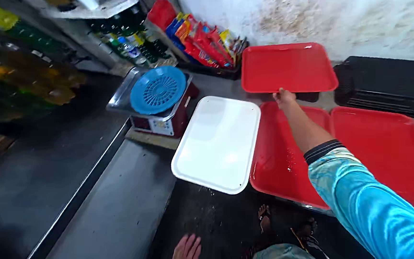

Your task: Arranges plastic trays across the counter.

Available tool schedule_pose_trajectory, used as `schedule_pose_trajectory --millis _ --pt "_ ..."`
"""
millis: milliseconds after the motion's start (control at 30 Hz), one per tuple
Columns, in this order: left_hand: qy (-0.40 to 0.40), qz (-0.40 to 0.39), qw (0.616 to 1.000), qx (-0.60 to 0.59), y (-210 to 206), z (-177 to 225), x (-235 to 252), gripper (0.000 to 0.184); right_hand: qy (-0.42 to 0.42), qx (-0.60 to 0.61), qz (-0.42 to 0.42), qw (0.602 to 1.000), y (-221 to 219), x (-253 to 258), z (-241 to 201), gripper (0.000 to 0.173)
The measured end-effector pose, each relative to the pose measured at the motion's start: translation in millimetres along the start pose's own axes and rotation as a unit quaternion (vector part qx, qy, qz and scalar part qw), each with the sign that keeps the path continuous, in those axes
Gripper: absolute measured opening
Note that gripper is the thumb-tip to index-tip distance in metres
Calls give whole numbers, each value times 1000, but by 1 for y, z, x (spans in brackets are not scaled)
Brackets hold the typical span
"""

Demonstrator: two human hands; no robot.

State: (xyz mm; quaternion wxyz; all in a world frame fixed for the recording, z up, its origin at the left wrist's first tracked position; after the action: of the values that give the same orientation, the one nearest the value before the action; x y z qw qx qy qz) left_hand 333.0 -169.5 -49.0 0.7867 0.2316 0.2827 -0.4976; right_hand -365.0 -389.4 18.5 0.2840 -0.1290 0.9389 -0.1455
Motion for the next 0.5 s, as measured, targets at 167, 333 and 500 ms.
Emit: schedule_pose_trajectory --millis 167,333,500 --pt "-42 7 999 24 -90 16 -1 31 -10 -87 -97 991 0 -45 18 45" --pt "-68 -38 993 87 -174 32 12 37 -12 -322 -155 934 36 -110 86 42" --pt "-76 39 987 139 -189 34 17 35 -42 -408 -168 896 81 -165 130 45"
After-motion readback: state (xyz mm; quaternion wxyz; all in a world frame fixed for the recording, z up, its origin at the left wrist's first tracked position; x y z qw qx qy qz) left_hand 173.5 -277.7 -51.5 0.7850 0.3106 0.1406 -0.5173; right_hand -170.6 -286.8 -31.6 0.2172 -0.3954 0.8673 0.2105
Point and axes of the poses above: each hand's wrist, its own x-axis towards the middle knuckle, its own y-axis out of the back of the hand, z = x × y, the point moved 7 cm from there along x, towards the middle knuckle, and after that the axes turned 8 degrees about z, right-handed, at the moved point
